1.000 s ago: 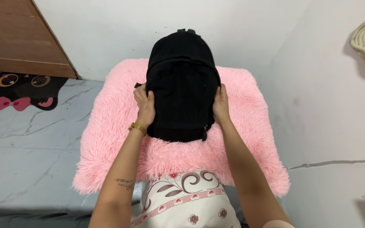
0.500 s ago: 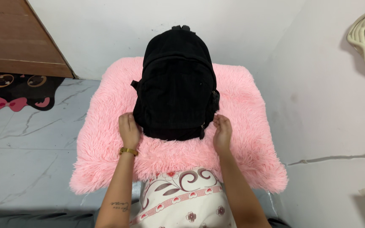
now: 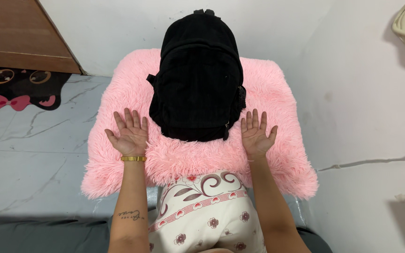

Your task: The person sits at a pink mat on a bed and packs a black backpack, placing cosmetics, bottles, a wallet, a phone, a pouch and wipes into its compartments, then takes out small bottles and tubes and sets them back on the mat.

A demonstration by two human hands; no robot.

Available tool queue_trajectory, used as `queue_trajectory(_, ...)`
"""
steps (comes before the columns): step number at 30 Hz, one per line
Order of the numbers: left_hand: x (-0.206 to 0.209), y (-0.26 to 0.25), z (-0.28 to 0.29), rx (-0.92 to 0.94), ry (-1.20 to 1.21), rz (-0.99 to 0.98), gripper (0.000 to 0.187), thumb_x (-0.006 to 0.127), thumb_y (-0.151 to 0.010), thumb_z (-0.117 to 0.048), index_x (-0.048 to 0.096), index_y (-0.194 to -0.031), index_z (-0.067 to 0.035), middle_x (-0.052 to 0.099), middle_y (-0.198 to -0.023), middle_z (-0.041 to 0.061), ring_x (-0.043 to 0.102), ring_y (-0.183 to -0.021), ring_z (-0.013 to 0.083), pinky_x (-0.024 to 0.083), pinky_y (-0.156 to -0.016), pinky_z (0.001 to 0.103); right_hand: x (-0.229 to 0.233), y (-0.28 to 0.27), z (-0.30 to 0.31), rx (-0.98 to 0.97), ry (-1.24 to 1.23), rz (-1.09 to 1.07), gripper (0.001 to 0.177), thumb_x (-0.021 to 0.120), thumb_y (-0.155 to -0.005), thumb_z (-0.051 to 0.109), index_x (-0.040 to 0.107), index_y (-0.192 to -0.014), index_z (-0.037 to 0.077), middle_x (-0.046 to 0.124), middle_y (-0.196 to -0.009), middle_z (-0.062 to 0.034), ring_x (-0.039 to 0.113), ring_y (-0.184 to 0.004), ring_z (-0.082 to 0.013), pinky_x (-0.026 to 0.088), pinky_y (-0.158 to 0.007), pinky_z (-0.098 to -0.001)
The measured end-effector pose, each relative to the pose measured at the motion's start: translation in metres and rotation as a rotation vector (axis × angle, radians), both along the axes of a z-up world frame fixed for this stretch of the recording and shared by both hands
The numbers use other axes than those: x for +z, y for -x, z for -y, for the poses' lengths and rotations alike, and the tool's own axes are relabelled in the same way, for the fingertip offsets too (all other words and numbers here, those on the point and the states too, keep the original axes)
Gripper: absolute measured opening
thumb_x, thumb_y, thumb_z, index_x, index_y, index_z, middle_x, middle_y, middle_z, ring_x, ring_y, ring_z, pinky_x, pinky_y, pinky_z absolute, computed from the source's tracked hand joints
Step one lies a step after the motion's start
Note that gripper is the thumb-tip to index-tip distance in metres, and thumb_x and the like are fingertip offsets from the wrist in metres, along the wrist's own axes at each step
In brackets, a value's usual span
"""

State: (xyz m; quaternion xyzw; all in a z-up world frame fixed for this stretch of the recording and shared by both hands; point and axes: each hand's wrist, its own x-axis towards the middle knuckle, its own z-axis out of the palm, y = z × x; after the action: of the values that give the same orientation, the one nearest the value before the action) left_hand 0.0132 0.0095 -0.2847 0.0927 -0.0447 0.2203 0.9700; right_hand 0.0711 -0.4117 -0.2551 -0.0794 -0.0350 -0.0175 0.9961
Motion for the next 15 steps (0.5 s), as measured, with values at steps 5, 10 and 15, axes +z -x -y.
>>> queue_trajectory(5,0.008,0.003,0.004,-0.004,-0.131,-0.030,0.077,0.044,-0.095,-0.070,0.039,-0.161,-0.029,0.038,-0.168,0.006,0.042,-0.152,0.0278,0.036,-0.125,0.052,-0.002,-0.002,0.000,0.004,0.038,-0.006,0.071,0.049,-0.099,0.056,0.038,-0.157,0.016,0.035,-0.167,-0.0152,0.036,-0.152,-0.0334,0.033,-0.124,-0.0506)
queue_trajectory(10,0.016,0.000,0.015,0.009,-0.539,-0.165,0.079,0.034,-0.103,-0.061,0.033,-0.160,-0.006,0.037,-0.166,0.016,0.036,-0.154,0.0297,0.036,-0.123,0.042,0.005,0.001,-0.004,0.004,0.138,-0.033,0.067,0.046,-0.100,0.049,0.040,-0.153,0.009,0.039,-0.162,-0.0180,0.038,-0.150,-0.0333,0.034,-0.122,-0.0486)
queue_trajectory(15,0.030,0.003,0.026,0.090,-0.807,-0.281,0.066,0.036,-0.109,-0.044,0.041,-0.152,0.005,0.044,-0.158,0.018,0.044,-0.147,0.0276,0.038,-0.118,0.038,0.008,-0.006,-0.009,0.018,0.328,-0.044,0.054,0.042,-0.104,0.032,0.041,-0.146,-0.001,0.044,-0.156,-0.0235,0.045,-0.143,-0.0337,0.038,-0.120,-0.0453)
